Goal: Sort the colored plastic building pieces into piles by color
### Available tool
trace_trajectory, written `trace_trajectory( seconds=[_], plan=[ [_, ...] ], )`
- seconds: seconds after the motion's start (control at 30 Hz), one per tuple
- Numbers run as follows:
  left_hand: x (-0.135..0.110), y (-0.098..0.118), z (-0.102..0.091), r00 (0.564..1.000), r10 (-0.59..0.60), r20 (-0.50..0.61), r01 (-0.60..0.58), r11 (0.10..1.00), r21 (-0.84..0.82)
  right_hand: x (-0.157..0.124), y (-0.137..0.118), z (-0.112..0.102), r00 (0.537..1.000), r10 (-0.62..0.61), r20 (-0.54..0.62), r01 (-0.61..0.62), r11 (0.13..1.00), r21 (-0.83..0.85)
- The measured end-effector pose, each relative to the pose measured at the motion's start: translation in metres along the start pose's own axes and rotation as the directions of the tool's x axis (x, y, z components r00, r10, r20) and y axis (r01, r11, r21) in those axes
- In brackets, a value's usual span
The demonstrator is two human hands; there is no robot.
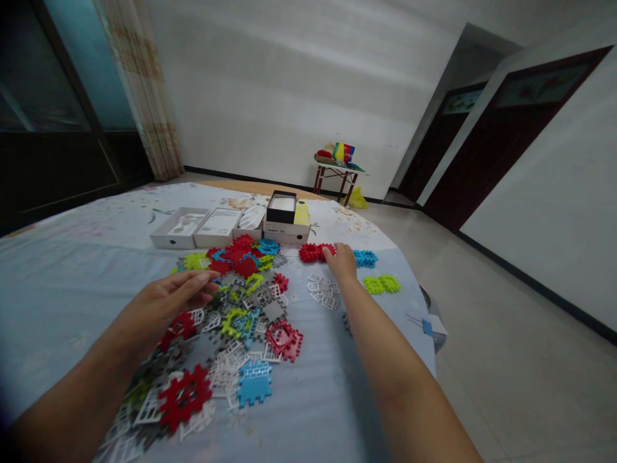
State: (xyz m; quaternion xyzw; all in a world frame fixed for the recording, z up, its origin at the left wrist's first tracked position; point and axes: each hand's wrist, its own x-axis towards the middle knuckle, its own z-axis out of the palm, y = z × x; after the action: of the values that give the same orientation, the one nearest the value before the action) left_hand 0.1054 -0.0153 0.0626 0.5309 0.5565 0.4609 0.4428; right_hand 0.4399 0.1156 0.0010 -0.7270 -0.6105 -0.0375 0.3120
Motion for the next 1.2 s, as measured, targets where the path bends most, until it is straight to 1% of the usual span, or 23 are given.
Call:
trace_trajectory(
  seconds=[0.07,0.1,0.17,0.23,0.3,0.4,0.47,0.53,0.6,0.7,0.8,0.9,0.97,1.03,1.07,1.13,1.2],
  plan=[
    [-0.001,0.002,0.0,0.999,0.026,-0.018,-0.026,0.999,0.019,-0.017,-0.002,-0.009,0.996,-0.09,-0.03,0.092,0.99,0.107],
    [-0.001,0.002,0.0,0.999,0.042,-0.025,-0.041,0.999,0.03,-0.027,-0.005,-0.014,0.991,-0.128,-0.026,0.13,0.978,0.161],
    [-0.002,0.003,0.0,0.997,0.068,-0.035,-0.066,0.996,0.057,-0.05,-0.013,-0.022,0.98,-0.197,0.029,0.183,0.947,0.265],
    [-0.001,0.002,0.002,0.996,0.081,-0.038,-0.077,0.993,0.092,-0.074,-0.025,-0.028,0.958,-0.258,0.122,0.201,0.913,0.355],
    [0.0,0.0,0.002,0.996,0.086,-0.034,-0.081,0.988,0.134,-0.096,-0.039,-0.032,0.922,-0.333,0.198,0.229,0.881,0.414],
    [0.005,-0.004,-0.001,0.992,0.118,-0.04,-0.106,0.968,0.227,-0.125,-0.06,-0.035,0.846,-0.458,0.273,0.311,0.84,0.445],
    [0.009,-0.007,-0.009,0.987,0.155,-0.041,-0.134,0.938,0.319,-0.14,-0.071,-0.036,0.803,-0.525,0.282,0.37,0.811,0.453],
    [0.013,-0.01,-0.02,0.981,0.189,-0.045,-0.153,0.893,0.424,-0.152,-0.08,-0.035,0.778,-0.576,0.251,0.421,0.774,0.473],
    [0.018,-0.014,-0.034,0.978,0.193,-0.075,-0.127,0.847,0.516,-0.161,-0.086,-0.033,0.756,-0.624,0.198,0.474,0.731,0.492],
    [0.026,-0.028,-0.057,0.972,0.138,-0.188,-0.004,0.816,0.578,-0.17,-0.091,-0.027,0.696,-0.702,0.154,0.566,0.667,0.485],
    [0.036,-0.048,-0.074,0.953,0.08,-0.292,0.104,0.82,0.563,-0.174,-0.092,-0.02,0.64,-0.752,0.157,0.631,0.631,0.451],
    [0.043,-0.067,-0.083,0.939,0.042,-0.342,0.139,0.861,0.488,-0.175,-0.091,-0.016,0.612,-0.776,0.15,0.662,0.607,0.44],
    [0.046,-0.077,-0.084,0.939,0.01,-0.345,0.149,0.89,0.431,-0.173,-0.091,-0.016,0.62,-0.774,0.126,0.658,0.601,0.453],
    [0.047,-0.084,-0.083,0.937,-0.033,-0.348,0.171,0.912,0.372,-0.17,-0.09,-0.02,0.655,-0.751,0.079,0.634,0.604,0.483],
    [0.048,-0.087,-0.082,0.934,-0.056,-0.353,0.185,0.921,0.343,-0.168,-0.09,-0.022,0.681,-0.73,0.052,0.613,0.608,0.504],
    [0.049,-0.092,-0.081,0.922,-0.099,-0.373,0.21,0.939,0.271,-0.163,-0.087,-0.028,0.758,-0.652,0.004,0.54,0.632,0.556],
    [0.049,-0.095,-0.081,0.909,-0.131,-0.395,0.228,0.951,0.21,-0.157,-0.081,-0.032,0.855,-0.519,-0.006,0.414,0.674,0.611]
  ],
)
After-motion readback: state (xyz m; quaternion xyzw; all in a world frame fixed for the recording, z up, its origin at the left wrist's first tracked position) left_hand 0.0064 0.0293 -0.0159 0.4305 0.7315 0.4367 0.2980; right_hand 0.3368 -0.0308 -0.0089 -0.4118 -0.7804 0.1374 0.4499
